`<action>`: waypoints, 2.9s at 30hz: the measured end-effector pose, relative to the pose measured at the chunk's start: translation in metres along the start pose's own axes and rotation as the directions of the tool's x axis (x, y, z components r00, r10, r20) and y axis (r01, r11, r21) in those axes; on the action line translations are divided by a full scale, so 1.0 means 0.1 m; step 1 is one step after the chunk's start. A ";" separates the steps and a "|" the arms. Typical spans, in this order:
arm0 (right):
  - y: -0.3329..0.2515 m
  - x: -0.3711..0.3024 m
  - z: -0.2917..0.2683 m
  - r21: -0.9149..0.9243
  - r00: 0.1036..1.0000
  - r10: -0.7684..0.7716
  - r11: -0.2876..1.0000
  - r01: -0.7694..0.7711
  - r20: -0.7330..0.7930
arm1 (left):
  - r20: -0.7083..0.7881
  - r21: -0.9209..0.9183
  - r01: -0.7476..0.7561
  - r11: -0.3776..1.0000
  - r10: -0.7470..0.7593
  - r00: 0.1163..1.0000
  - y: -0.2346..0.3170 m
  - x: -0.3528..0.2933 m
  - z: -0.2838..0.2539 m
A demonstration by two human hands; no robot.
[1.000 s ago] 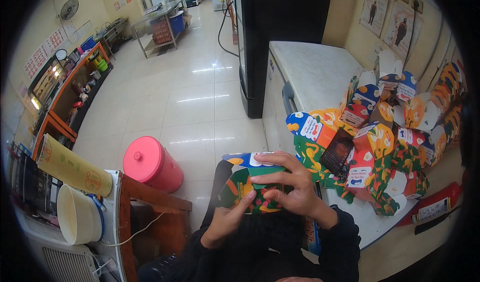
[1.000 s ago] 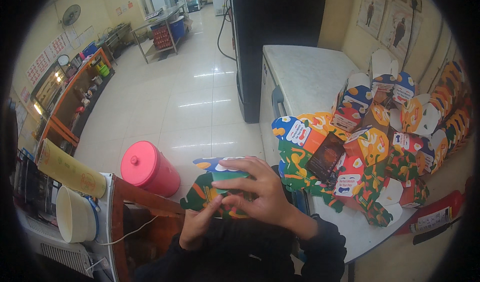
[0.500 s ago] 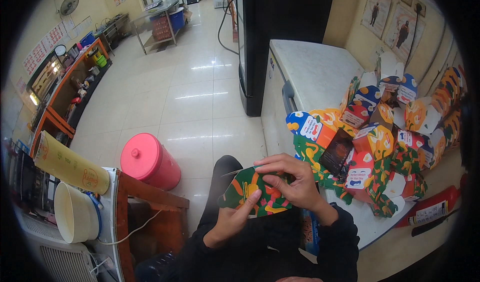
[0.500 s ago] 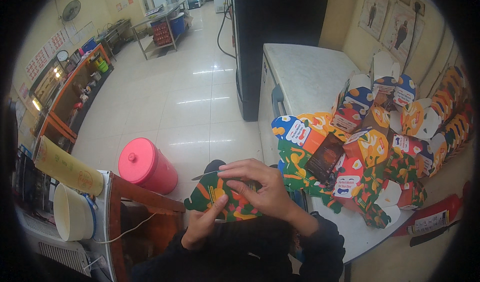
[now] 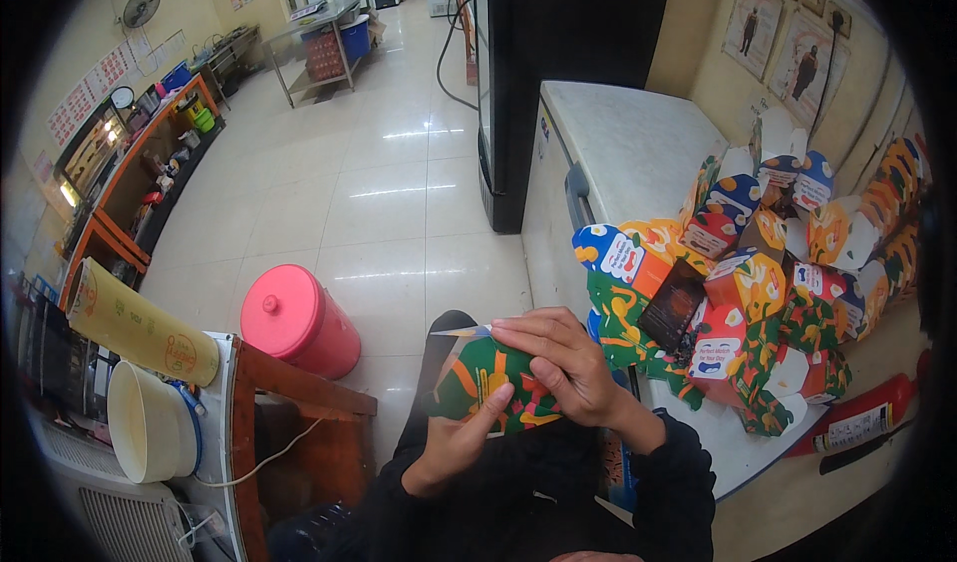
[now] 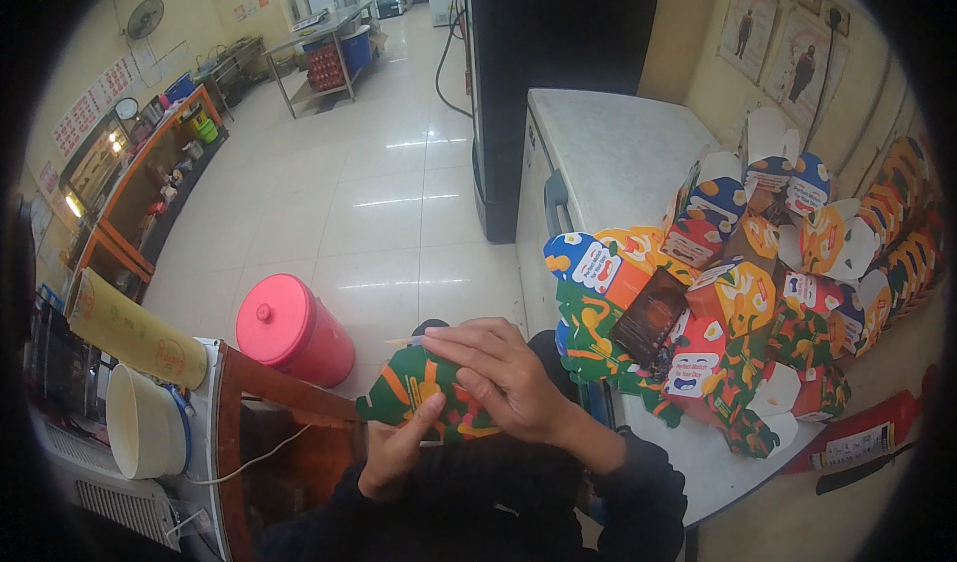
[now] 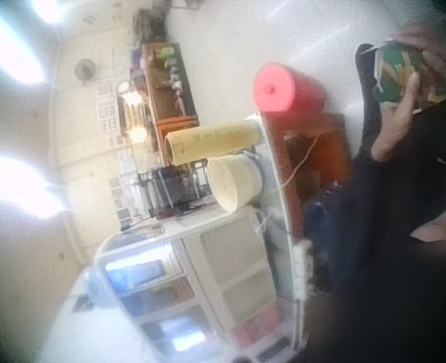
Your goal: The person folds and assembles colorful printed cardboard boxes by hand, folding flaps and tucking tabs to form the box shape. They handle several boxes one at a time, then move to a counter to continue folding and place finished boxes on the surface.
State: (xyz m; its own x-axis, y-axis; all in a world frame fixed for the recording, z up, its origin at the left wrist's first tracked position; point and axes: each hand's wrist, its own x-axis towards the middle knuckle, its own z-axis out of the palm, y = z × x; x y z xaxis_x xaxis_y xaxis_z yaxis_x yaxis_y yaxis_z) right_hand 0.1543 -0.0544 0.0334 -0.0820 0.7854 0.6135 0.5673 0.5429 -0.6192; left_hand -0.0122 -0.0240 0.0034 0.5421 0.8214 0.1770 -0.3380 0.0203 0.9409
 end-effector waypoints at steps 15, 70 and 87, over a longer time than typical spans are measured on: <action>0.01 0.00 -0.28 0.199 0.863 0.450 0.846 -0.494 0.232 | 0.121 0.145 0.098 0.985 -0.116 0.986 -0.01 0.03 -0.08; -0.72 -0.25 -0.11 0.180 0.992 -0.126 0.975 0.128 -0.024 | 0.163 0.919 -0.195 0.343 0.118 0.979 -0.55 0.03 -1.31; -0.44 -0.99 -0.83 -0.482 0.892 0.372 0.751 -0.452 -0.256 | 0.510 0.588 -0.416 0.693 0.081 0.856 -0.34 0.04 -0.57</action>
State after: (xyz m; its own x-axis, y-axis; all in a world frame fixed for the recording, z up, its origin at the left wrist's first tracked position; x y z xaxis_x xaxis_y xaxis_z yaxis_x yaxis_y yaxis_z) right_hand 0.2053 -0.1805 0.0402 0.3477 0.8268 0.4422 0.8580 -0.0903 -0.5057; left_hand -0.0424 0.0116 -0.0444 0.8293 0.4143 0.3750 -0.0072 -0.6631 0.7485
